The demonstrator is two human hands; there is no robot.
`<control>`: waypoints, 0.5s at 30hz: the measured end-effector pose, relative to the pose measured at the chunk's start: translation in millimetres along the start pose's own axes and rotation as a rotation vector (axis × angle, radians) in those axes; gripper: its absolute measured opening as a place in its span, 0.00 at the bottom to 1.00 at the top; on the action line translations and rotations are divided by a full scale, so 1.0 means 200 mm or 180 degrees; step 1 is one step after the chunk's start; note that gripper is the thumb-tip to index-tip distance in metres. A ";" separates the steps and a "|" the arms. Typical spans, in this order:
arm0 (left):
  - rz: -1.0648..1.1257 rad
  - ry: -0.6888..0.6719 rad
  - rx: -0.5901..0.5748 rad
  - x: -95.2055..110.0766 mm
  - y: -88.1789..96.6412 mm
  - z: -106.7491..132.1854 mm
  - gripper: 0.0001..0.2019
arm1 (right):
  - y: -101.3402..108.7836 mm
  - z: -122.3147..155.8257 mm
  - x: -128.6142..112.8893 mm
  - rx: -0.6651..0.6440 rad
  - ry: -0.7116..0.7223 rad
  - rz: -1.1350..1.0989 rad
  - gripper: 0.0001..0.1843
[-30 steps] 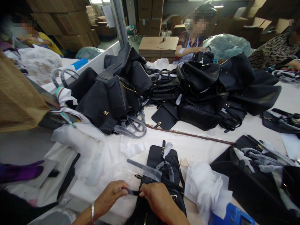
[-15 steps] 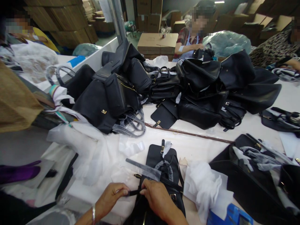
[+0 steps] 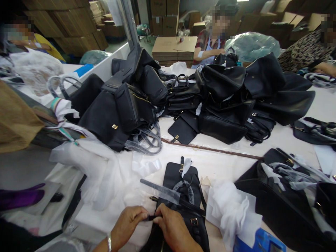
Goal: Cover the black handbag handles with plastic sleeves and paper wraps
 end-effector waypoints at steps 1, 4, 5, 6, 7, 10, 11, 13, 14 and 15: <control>-0.0026 -0.0012 0.0015 0.00 0.00 -0.01 0.18 | 0.01 0.00 0.01 0.0021 -0.0052 0.0055 0.04; -0.0132 -0.0104 0.0003 0.02 -0.02 -0.03 0.19 | -0.01 -0.03 0.02 -0.0132 -0.0074 0.0281 0.07; -0.0174 -0.0151 -0.0008 0.02 -0.03 -0.04 0.19 | -0.02 -0.04 0.01 -0.0188 -0.0053 0.0365 0.07; -0.0212 -0.0196 -0.0013 0.03 -0.04 -0.05 0.19 | -0.03 -0.05 0.01 -0.0229 -0.0038 0.0433 0.06; -0.0242 -0.0231 -0.0020 0.03 -0.04 -0.06 0.19 | -0.04 -0.06 0.00 -0.0266 -0.0045 0.0477 0.06; -0.0322 -0.0273 -0.0031 0.04 -0.04 -0.08 0.19 | -0.04 -0.08 0.00 -0.0302 -0.0111 0.0460 0.05; -0.0350 -0.0284 -0.0006 0.04 -0.03 -0.09 0.19 | -0.03 -0.08 0.00 -0.0261 -0.0109 0.0423 0.06; -0.0402 -0.0303 0.0067 0.05 -0.01 -0.10 0.19 | 0.00 -0.07 0.02 -0.0102 -0.0130 0.0394 0.06; -0.0420 -0.0306 0.0102 0.06 0.00 -0.11 0.18 | 0.02 -0.06 0.03 -0.0020 -0.0170 0.0406 0.05; -0.0433 -0.0311 0.0116 0.06 0.00 -0.12 0.18 | 0.03 -0.05 0.04 0.0032 -0.0234 0.0445 0.04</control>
Point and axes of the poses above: each hand's wrist, its own z-axis away from the middle knuckle, its own y-axis out of the back of the hand, x = y × z, the point moved 3 cm from there along -z, towards the middle knuckle, and after that the axes turned 1 degree about x, right-handed, at the moved point
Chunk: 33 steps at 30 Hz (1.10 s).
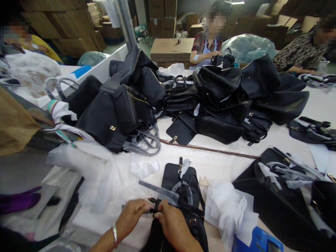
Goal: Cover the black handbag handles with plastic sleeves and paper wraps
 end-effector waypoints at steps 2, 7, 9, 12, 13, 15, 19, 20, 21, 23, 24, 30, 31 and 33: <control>-0.0015 -0.0051 -0.0024 0.01 -0.02 -0.02 0.17 | -0.01 0.01 0.03 0.0016 -0.0119 0.0111 0.03; -0.0186 -0.0355 -0.0137 0.06 -0.11 -0.07 0.20 | -0.05 0.03 0.07 -0.0002 0.0084 -0.0056 0.07; -0.0290 -0.0431 -0.0151 0.08 -0.13 -0.10 0.20 | -0.03 0.02 0.09 0.0120 0.0139 -0.0237 0.06; -0.0372 -0.0604 -0.0167 0.14 -0.13 -0.19 0.17 | 0.04 -0.02 0.13 0.0471 0.0137 -0.0370 0.06; -0.0391 -0.0666 -0.0162 0.15 -0.13 -0.23 0.17 | 0.06 -0.04 0.15 0.0604 0.0107 -0.0313 0.07; -0.0408 -0.0762 -0.0142 0.18 -0.14 -0.30 0.15 | 0.10 -0.08 0.18 0.0817 0.0003 -0.0088 0.08; -0.0496 -0.0897 -0.0156 0.20 -0.21 -0.43 0.09 | 0.09 -0.11 0.26 0.0997 -0.0251 0.0260 0.08; -0.0527 -0.0926 -0.0190 0.19 -0.23 -0.44 0.08 | 0.08 -0.11 0.28 0.1035 -0.0281 0.0322 0.08; -0.0559 -0.0959 -0.0236 0.18 -0.25 -0.46 0.08 | 0.07 -0.11 0.29 0.1073 -0.0289 0.0389 0.08; -0.0621 -0.1024 -0.0317 0.16 -0.29 -0.47 0.07 | 0.05 -0.10 0.31 0.1139 -0.0278 0.0505 0.09; -0.0648 -0.1051 -0.0338 0.15 -0.30 -0.47 0.07 | 0.05 -0.09 0.31 0.1157 -0.0272 0.0523 0.09; -0.0745 -0.1115 -0.0304 0.14 -0.31 -0.45 0.06 | 0.03 -0.05 0.31 0.1179 -0.0078 0.0019 0.16; -0.0745 -0.1132 -0.0294 0.15 -0.31 -0.44 0.06 | 0.04 -0.04 0.29 0.1169 -0.0047 -0.0083 0.18; -0.0737 -0.1188 -0.0266 0.19 -0.29 -0.41 0.05 | 0.05 -0.03 0.26 0.1057 -0.0051 -0.0266 0.18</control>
Point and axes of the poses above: each hand's wrist, its own z-axis away from the middle knuckle, its own y-axis out of the back of the hand, x = y × z, the point moved 3 cm from there along -z, towards the middle knuckle, and after that the axes turned 1 degree about x, right-handed, at the moved point
